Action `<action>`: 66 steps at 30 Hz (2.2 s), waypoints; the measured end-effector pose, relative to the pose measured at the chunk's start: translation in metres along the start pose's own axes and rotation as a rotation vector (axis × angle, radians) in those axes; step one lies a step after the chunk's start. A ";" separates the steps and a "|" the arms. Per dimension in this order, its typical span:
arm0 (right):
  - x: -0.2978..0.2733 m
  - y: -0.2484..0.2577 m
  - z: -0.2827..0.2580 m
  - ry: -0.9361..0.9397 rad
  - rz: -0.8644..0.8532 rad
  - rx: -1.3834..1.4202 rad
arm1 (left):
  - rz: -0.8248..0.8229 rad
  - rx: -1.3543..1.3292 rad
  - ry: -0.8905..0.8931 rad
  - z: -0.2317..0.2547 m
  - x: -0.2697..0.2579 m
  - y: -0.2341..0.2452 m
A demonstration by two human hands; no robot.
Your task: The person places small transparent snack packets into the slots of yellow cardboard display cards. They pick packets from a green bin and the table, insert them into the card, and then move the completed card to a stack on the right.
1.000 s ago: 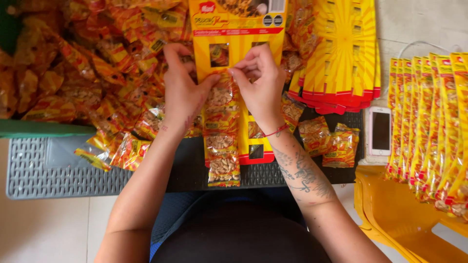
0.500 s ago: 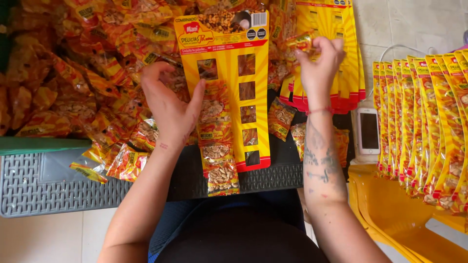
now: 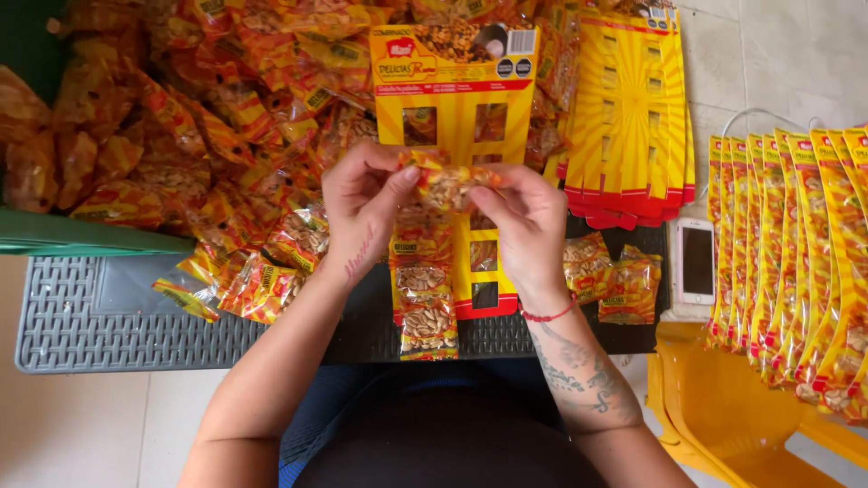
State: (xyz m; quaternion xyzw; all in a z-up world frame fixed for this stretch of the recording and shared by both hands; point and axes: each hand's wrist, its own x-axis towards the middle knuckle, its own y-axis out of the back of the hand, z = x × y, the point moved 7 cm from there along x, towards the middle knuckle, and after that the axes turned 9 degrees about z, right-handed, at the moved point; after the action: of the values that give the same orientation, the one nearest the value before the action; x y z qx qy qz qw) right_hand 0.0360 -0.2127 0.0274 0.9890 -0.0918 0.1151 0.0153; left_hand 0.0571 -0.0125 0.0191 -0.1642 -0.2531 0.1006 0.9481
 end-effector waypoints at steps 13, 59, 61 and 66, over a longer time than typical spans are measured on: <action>0.031 -0.020 -0.056 0.173 -0.382 -0.046 | 0.063 0.205 0.184 -0.022 0.018 0.012; 0.076 -0.101 -0.036 0.691 -0.684 -0.680 | 0.091 0.132 0.185 -0.066 0.023 0.017; 0.077 -0.106 -0.045 0.750 -0.693 -0.683 | 0.112 0.154 0.195 -0.042 0.027 0.011; 0.080 -0.101 -0.058 0.806 -0.627 -0.665 | 0.164 0.109 0.249 -0.030 0.029 0.004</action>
State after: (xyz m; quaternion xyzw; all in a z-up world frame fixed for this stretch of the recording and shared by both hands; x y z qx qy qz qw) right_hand 0.1179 -0.1251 0.1011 0.7897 0.1859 0.4354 0.3900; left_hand 0.0965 -0.0089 0.0056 -0.1440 -0.1137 0.1702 0.9682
